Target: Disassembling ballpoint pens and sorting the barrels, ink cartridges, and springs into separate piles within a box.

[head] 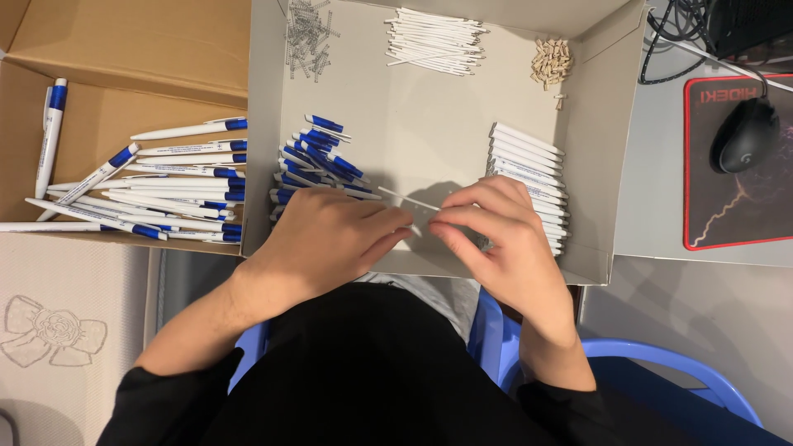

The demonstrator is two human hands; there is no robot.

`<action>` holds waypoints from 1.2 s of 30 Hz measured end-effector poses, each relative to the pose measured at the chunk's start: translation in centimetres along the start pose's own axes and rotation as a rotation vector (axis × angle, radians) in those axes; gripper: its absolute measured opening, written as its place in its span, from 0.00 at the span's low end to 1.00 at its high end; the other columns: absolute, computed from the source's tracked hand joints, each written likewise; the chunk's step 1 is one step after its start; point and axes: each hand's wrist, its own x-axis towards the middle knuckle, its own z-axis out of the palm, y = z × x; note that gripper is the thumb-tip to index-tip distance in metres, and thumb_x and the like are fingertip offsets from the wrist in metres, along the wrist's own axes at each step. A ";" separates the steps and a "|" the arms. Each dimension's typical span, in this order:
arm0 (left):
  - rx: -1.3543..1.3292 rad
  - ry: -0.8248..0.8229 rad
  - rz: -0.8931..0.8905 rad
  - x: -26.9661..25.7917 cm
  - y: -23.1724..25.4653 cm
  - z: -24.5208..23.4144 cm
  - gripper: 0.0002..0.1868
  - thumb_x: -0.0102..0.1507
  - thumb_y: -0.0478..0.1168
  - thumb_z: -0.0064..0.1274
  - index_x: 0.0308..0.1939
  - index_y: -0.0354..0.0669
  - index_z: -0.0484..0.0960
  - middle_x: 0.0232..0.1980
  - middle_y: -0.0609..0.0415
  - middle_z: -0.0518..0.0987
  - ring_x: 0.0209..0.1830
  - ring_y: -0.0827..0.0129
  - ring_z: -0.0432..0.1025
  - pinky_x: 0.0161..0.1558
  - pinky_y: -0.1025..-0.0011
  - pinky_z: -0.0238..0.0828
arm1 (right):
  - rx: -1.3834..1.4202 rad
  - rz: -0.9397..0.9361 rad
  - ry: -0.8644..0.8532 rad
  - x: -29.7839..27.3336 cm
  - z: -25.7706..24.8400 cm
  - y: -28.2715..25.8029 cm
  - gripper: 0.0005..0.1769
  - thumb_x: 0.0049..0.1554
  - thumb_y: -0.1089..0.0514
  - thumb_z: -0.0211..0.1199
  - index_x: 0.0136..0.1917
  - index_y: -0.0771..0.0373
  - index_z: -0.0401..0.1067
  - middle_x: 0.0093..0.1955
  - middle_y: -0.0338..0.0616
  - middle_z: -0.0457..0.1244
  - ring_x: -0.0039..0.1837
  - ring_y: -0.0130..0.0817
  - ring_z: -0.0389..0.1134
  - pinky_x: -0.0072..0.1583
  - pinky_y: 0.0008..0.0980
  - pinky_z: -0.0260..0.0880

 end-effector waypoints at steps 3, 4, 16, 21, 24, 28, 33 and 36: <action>-0.020 0.019 0.010 0.3 0.1 -0.3 0.06 0.71 0.44 0.58 0.41 0.49 0.81 0.26 0.64 0.78 0.20 0.66 0.70 0.22 0.69 0.62 | -0.005 -0.018 0.002 0.0 0.2 0.2 0.04 0.62 0.59 0.65 0.45 0.58 0.79 0.48 0.35 0.67 0.50 0.36 0.62 0.62 0.38 0.57; -0.017 0.023 0.012 0.3 0.0 -0.3 0.06 0.70 0.42 0.58 0.39 0.50 0.80 0.25 0.64 0.77 0.20 0.65 0.69 0.21 0.69 0.61 | -0.006 -0.029 -0.002 0.0 0.2 0.2 0.04 0.62 0.59 0.65 0.45 0.58 0.79 0.48 0.35 0.67 0.50 0.36 0.62 0.61 0.38 0.57; 0.568 -0.157 -0.186 2.7 -10.7 -1.8 0.09 0.67 0.37 0.49 0.38 0.57 0.84 0.26 0.60 0.80 0.23 0.63 0.75 0.19 0.64 0.62 | -0.119 0.086 0.071 -0.1 -0.7 0.9 0.06 0.65 0.59 0.62 0.50 0.60 0.79 0.50 0.37 0.68 0.54 0.36 0.66 0.63 0.39 0.56; 0.975 -0.044 -0.071 5.1 -15.8 -0.7 0.10 0.46 0.39 0.56 0.28 0.64 0.79 0.20 0.65 0.73 0.21 0.67 0.71 0.24 0.71 0.55 | -0.140 0.096 0.077 -0.2 -0.6 1.5 0.06 0.65 0.58 0.62 0.51 0.59 0.80 0.50 0.36 0.68 0.54 0.36 0.66 0.63 0.38 0.56; 1.171 -0.185 -0.027 6.0 -16.4 0.3 0.17 0.39 0.32 0.56 0.19 0.68 0.74 0.17 0.72 0.53 0.28 0.76 0.53 0.30 0.73 0.39 | -0.134 0.109 0.075 -0.3 -0.5 1.8 0.07 0.65 0.58 0.62 0.51 0.58 0.80 0.49 0.36 0.68 0.53 0.35 0.66 0.63 0.38 0.56; 1.248 -0.381 -0.114 7.3 -16.5 1.0 0.18 0.41 0.33 0.62 0.21 0.71 0.78 0.24 0.77 0.61 0.34 0.77 0.59 0.31 0.76 0.45 | -0.133 0.132 0.073 -0.3 -0.7 1.9 0.07 0.65 0.58 0.61 0.51 0.57 0.80 0.50 0.34 0.69 0.54 0.34 0.66 0.64 0.38 0.56; 1.196 -0.561 -0.212 7.4 -16.8 1.1 0.20 0.47 0.31 0.63 0.24 0.72 0.80 0.27 0.79 0.66 0.36 0.77 0.62 0.31 0.76 0.46 | -0.113 0.150 0.077 -0.3 -0.7 1.9 0.07 0.65 0.61 0.60 0.51 0.58 0.79 0.50 0.34 0.69 0.54 0.34 0.67 0.64 0.39 0.57; 1.214 -0.414 -0.137 6.7 -16.9 0.7 0.19 0.45 0.34 0.63 0.31 0.71 0.83 0.27 0.80 0.70 0.37 0.79 0.66 0.32 0.78 0.50 | -0.094 0.134 0.068 -0.1 -1.2 2.1 0.11 0.66 0.66 0.54 0.55 0.62 0.77 0.50 0.39 0.69 0.53 0.37 0.68 0.62 0.38 0.61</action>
